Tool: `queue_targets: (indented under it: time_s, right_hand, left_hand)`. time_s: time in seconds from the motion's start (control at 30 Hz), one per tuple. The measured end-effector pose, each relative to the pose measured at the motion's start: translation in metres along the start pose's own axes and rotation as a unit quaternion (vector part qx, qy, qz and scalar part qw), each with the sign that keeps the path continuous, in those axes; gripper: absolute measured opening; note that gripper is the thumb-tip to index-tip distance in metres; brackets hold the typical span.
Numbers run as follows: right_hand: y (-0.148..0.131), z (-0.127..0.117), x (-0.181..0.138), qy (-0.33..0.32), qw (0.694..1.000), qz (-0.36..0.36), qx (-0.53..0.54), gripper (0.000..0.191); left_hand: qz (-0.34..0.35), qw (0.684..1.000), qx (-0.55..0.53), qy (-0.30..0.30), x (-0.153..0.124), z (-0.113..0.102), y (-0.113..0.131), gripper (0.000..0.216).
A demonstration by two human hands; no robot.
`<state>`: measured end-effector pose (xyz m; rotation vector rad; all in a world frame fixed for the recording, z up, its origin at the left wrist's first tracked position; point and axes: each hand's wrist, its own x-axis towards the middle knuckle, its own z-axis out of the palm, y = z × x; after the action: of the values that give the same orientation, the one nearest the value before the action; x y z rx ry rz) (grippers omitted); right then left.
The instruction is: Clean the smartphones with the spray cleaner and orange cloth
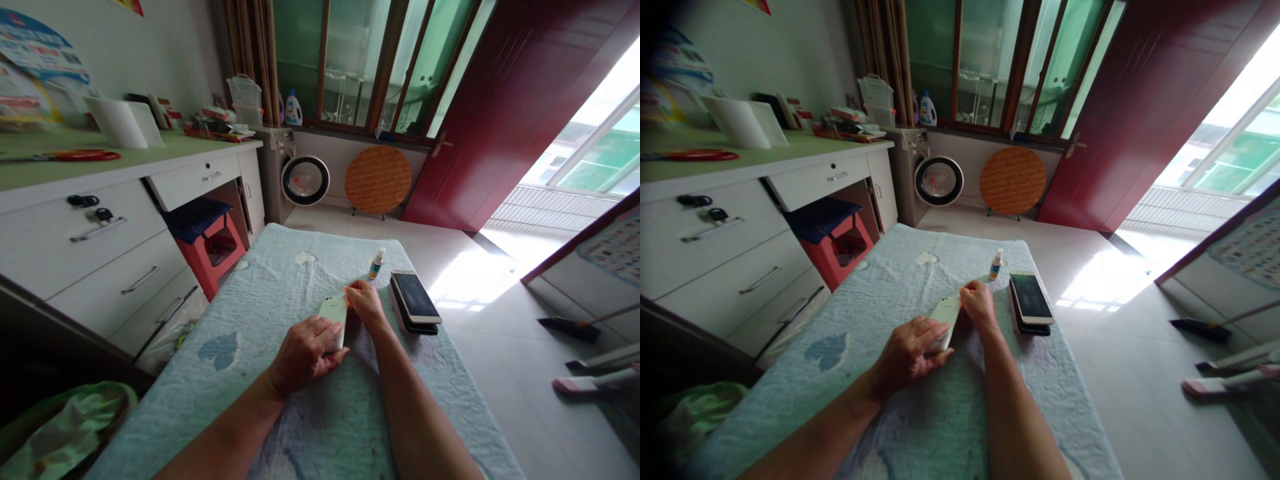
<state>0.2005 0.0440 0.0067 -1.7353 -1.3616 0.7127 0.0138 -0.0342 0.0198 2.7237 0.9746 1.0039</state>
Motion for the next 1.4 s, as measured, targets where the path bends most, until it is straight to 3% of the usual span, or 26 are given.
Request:
queue_targets:
  time_s: [0.23, 0.43, 0.6, 0.73, 0.9, 1.03, 1.23, 1.4]
  right_hand:
    - [-0.002, 0.001, -0.001, -0.011, 0.999, 0.006, 0.035, 0.021]
    - [-0.002, -0.002, -0.001, 0.026, 0.999, -0.02, -0.013, 0.014]
    - [-0.002, -0.005, -0.002, 0.043, 0.99, -0.076, -0.109, 0.018]
    - [-0.01, -0.012, -0.003, 0.043, 0.978, -0.117, -0.166, 0.022]
    - [-0.021, -0.018, -0.006, -0.024, 0.952, -0.113, -0.283, 0.019]
    - [-0.021, -0.024, -0.011, -0.082, 0.926, -0.088, -0.358, 0.018]
    - [-0.018, -0.035, -0.036, -0.078, 0.901, -0.087, -0.418, 0.013]
    - [-0.034, -0.023, -0.06, -0.04, 0.924, -0.118, -0.363, 0.02]
  left_hand:
    - [-0.076, 0.994, -0.043, 0.065, 0.001, -0.007, -0.008, 0.017]
    - [-0.154, 0.982, -0.054, 0.091, 0.004, -0.01, -0.016, 0.019]
    - [-0.182, 0.981, -0.036, 0.06, 0.006, -0.009, -0.018, 0.015]
    - [-0.242, 0.97, 0.007, 0.006, 0.006, -0.007, -0.02, 0.023]
    - [-0.29, 0.957, 0.015, -0.022, 0.008, -0.008, -0.021, 0.029]
    - [-0.308, 0.95, -0.059, -0.007, 0.01, -0.008, -0.019, 0.034]
    - [-0.36, 0.908, -0.216, 0.0, 0.007, 0.004, -0.024, 0.054]
    - [-0.407, 0.846, -0.338, -0.066, 0.008, 0.008, -0.025, 0.056]
